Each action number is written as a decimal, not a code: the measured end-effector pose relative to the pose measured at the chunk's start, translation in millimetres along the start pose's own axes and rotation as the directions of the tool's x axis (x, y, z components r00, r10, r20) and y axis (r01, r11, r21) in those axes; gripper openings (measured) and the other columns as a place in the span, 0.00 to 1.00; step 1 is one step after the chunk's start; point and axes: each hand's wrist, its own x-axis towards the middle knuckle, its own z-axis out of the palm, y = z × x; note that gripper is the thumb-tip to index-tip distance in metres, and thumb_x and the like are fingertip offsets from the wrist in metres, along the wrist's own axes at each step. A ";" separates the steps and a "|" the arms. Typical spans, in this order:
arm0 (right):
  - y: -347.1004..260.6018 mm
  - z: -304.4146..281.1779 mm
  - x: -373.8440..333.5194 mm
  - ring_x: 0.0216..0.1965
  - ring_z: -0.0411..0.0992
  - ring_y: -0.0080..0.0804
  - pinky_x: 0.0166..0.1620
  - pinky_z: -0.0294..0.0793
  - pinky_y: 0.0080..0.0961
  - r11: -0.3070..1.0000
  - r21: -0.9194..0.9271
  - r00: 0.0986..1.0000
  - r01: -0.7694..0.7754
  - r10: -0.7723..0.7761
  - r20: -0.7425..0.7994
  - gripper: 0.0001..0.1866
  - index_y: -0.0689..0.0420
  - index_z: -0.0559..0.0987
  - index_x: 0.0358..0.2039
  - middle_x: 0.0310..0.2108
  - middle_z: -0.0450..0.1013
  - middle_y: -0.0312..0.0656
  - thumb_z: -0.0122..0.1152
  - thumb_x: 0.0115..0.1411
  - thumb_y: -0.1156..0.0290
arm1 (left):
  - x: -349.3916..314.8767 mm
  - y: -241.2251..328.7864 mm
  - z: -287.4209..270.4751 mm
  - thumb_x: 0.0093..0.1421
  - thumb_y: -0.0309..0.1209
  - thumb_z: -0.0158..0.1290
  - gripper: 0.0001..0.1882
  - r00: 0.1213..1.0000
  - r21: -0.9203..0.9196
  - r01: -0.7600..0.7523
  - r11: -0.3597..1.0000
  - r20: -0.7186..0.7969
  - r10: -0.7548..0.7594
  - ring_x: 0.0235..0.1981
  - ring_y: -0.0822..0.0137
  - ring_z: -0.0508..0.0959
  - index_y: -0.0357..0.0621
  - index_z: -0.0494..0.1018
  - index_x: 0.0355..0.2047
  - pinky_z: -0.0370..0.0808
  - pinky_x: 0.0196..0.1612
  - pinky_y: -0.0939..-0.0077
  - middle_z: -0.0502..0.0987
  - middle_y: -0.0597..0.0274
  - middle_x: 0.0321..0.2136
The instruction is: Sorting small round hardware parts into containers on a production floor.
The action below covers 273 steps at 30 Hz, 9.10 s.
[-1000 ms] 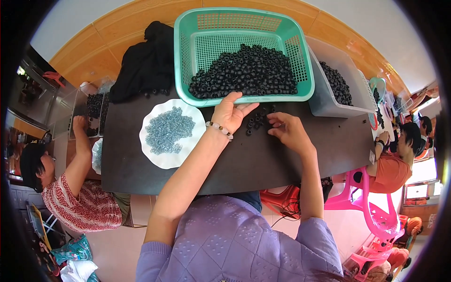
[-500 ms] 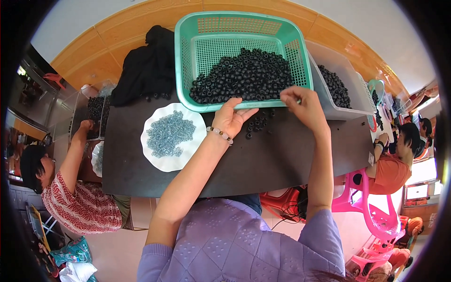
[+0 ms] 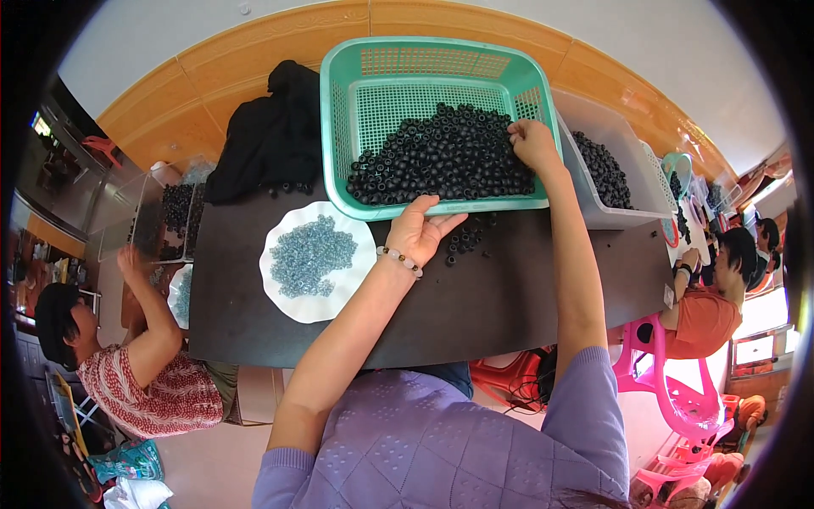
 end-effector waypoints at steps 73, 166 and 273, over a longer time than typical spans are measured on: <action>-79.7 -26.5 -27.7 0.23 0.71 0.17 0.28 0.72 0.13 0.734 0.673 0.980 -0.091 -0.055 0.193 0.10 0.63 0.76 0.32 0.25 0.72 0.33 0.64 0.52 0.71 | 21.4 26.0 22.3 0.55 0.16 0.48 0.13 0.996 -0.015 0.042 0.999 -0.080 -0.043 0.50 0.39 0.68 0.28 0.60 0.40 0.68 0.51 0.35 0.66 0.36 0.44; -175.8 33.1 -254.0 0.24 0.63 0.13 0.29 0.63 0.11 0.370 0.859 0.932 -0.355 0.073 0.354 0.11 0.62 0.79 0.40 0.28 0.72 0.30 0.59 0.58 0.70 | -147.3 -8.7 -63.7 0.58 0.31 0.56 0.10 0.951 0.675 -0.230 0.701 0.004 0.308 0.27 0.77 0.75 0.37 0.77 0.35 0.71 0.32 0.84 0.79 0.62 0.27; -132.6 26.9 -253.9 0.27 0.68 0.20 0.30 0.67 0.17 0.878 0.454 0.987 -0.152 0.159 0.023 0.04 0.62 0.78 0.32 0.27 0.73 0.37 0.60 0.54 0.79 | -157.1 -5.8 -79.1 0.62 0.29 0.49 0.10 0.991 0.648 -0.102 0.754 -0.001 0.135 0.26 0.78 0.72 0.36 0.75 0.40 0.71 0.32 0.83 0.76 0.63 0.31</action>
